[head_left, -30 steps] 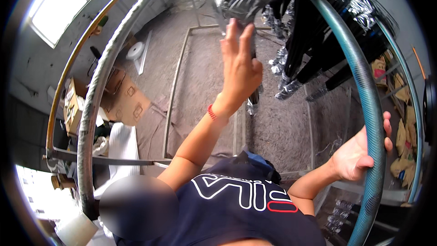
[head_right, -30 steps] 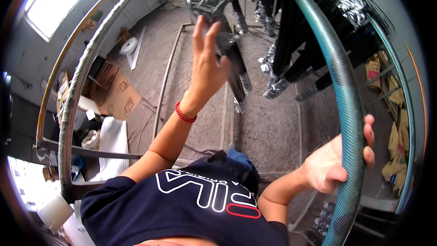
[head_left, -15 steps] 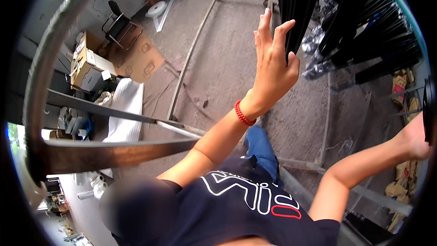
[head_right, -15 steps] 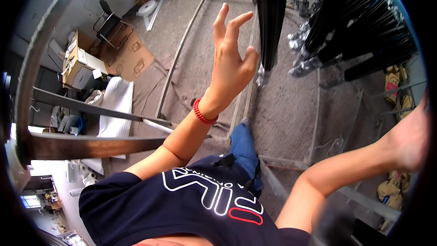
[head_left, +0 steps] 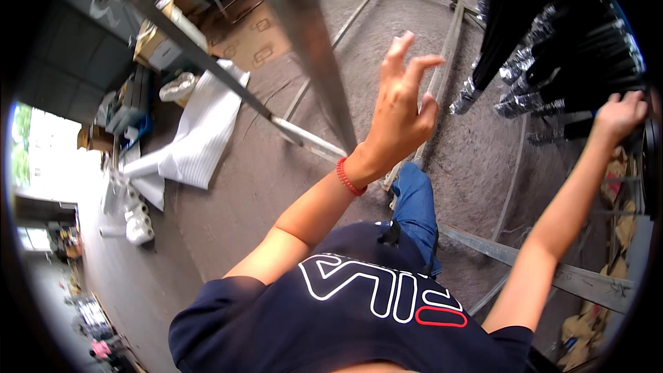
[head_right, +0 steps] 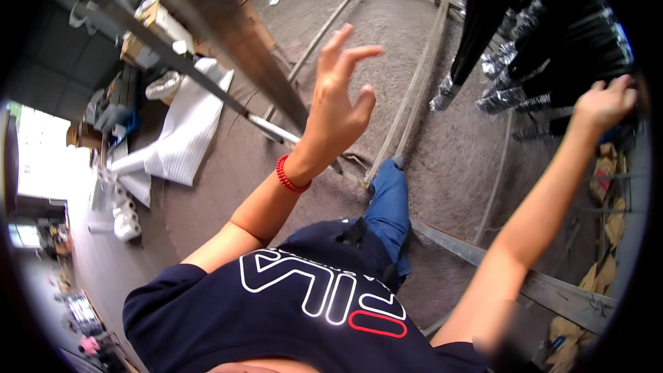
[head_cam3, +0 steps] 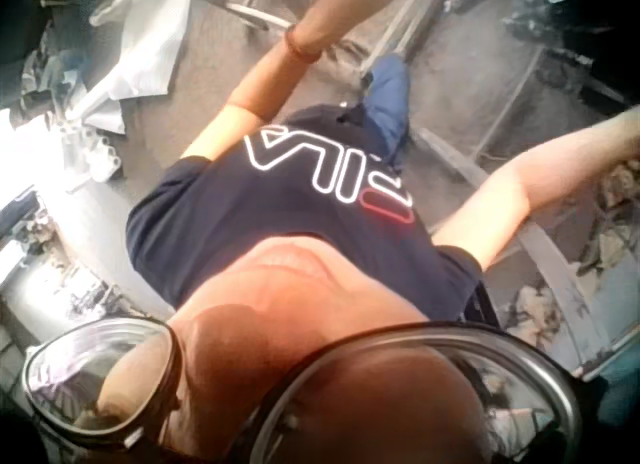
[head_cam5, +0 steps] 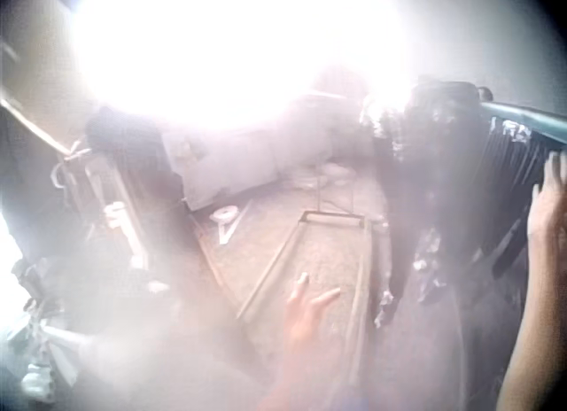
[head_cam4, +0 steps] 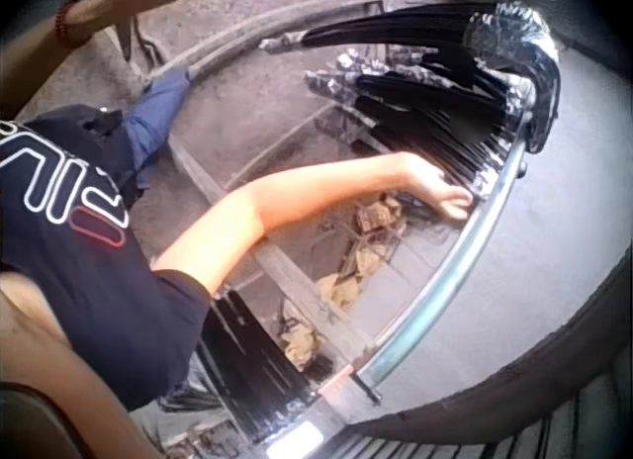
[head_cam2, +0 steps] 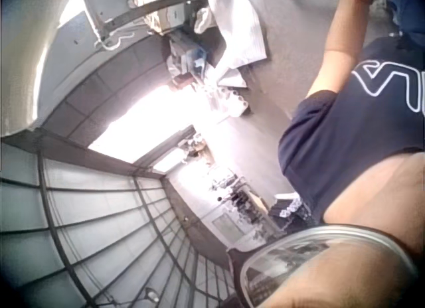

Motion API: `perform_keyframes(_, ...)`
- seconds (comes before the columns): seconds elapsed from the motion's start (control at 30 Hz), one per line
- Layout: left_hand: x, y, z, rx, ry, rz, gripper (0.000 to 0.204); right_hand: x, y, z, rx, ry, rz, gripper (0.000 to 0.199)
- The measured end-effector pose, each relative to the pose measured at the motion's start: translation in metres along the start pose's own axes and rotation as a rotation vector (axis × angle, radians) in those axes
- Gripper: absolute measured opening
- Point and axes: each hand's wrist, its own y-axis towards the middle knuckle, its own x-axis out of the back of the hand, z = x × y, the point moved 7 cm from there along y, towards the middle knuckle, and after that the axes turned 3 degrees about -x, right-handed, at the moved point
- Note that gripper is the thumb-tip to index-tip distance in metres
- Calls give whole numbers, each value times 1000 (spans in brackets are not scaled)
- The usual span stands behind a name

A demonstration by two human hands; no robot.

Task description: The person wraps long black metal rods with clear plastic wrap in a warehouse setting. They sit on the floor to wrap a bundle, then stand to wrap individual rods, applying labels, and finally stacking the wrapped items onto a pallet.

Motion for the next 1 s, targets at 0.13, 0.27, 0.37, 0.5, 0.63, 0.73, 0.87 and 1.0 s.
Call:
perform_keyframes(0.13,31,-70,18,-5,-28,179,33,-91,-208,40,-622,411,413,50)
perform_keyframes(0.27,88,-155,45,207,-55,229,31,-117,-352,114,-717,487,922,49)
perform_keyframes(0.37,137,-240,63,391,-7,190,35,-124,-400,151,-691,519,1014,55)
perform_keyframes(0.5,207,-364,58,733,80,45,32,-130,-430,177,-635,513,988,57)
perform_keyframes(0.63,247,-457,46,1048,159,-160,31,-115,-432,165,-316,438,703,45)
perform_keyframes(0.73,259,-481,44,1031,193,-342,31,-112,-461,246,-220,487,865,45)
perform_keyframes(0.87,260,-437,28,889,158,-354,26,-129,-496,279,-268,412,1134,46)
perform_keyframes(1.0,252,-423,25,828,101,-403,25,-151,-529,291,-312,542,1208,49)
